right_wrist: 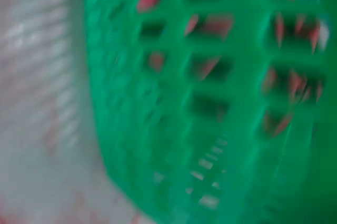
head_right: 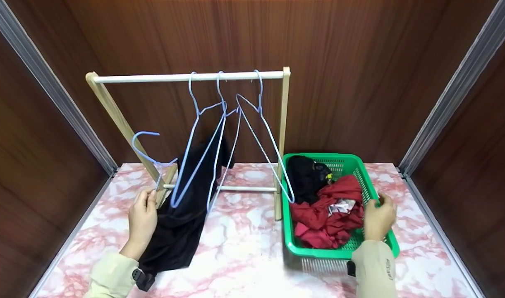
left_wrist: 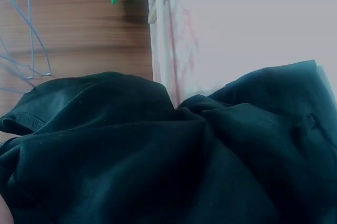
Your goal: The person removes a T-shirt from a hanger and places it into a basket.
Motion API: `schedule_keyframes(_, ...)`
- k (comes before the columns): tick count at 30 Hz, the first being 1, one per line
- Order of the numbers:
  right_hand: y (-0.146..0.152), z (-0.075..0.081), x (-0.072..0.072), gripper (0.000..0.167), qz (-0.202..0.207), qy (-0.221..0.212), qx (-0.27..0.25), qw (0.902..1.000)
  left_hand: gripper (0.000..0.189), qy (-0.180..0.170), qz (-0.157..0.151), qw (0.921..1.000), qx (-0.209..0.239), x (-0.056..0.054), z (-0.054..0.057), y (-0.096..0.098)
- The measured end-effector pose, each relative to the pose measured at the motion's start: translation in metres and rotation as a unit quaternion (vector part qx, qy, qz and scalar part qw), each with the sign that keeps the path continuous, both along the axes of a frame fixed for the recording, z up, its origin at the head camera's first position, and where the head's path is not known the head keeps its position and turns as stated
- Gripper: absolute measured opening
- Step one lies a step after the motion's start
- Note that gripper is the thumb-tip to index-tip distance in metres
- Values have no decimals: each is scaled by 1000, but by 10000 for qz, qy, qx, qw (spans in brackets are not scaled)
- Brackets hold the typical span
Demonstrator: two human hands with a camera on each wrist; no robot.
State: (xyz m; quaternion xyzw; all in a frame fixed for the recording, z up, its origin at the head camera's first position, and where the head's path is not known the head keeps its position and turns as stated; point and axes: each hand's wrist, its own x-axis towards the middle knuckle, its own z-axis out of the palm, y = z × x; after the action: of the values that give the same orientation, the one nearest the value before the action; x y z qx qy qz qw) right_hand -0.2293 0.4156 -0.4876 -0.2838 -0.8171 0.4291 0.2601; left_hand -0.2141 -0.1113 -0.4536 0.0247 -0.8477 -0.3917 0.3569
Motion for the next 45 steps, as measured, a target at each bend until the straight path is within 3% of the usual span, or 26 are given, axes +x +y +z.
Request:
schedule_keyframes(2,-10,3,-4,40,-37,328,41,9994,17,-16,-50,10000,-64,1,-2,1)
schedule_keyframes(6,-28,7,-11,35,275,757,232,9965,16,-3,-140,9996,-251,2,-7,2)
schedule_keyframes(12,-49,13,-12,32,876,531,525,9934,17,-169,-207,9988,-408,3,-12,9)
schedule_keyframes(18,-74,22,-15,27,1773,535,531,9813,18,-241,-382,9984,-346,4,-18,16)
schedule_keyframes(24,-108,28,-22,24,2611,654,431,9621,18,-203,-538,9980,-257,6,-23,18)
schedule_keyframes(31,-158,26,-24,18,3511,763,485,9320,15,-229,-550,9980,-232,10,-30,17)
schedule_keyframes(35,-189,24,-25,19,3917,514,574,9168,14,-227,-672,9972,-223,12,-35,17)
schedule_keyframes(39,-216,20,-26,20,4340,412,798,8964,14,-273,-735,9966,-265,14,-39,18)
schedule_keyframes(43,-238,17,-27,20,4757,579,960,8724,13,-290,-774,9962,-288,16,-40,21)
schedule_keyframes(45,-246,15,-28,22,4851,649,986,8665,13,-323,-814,9958,-254,16,-41,22)
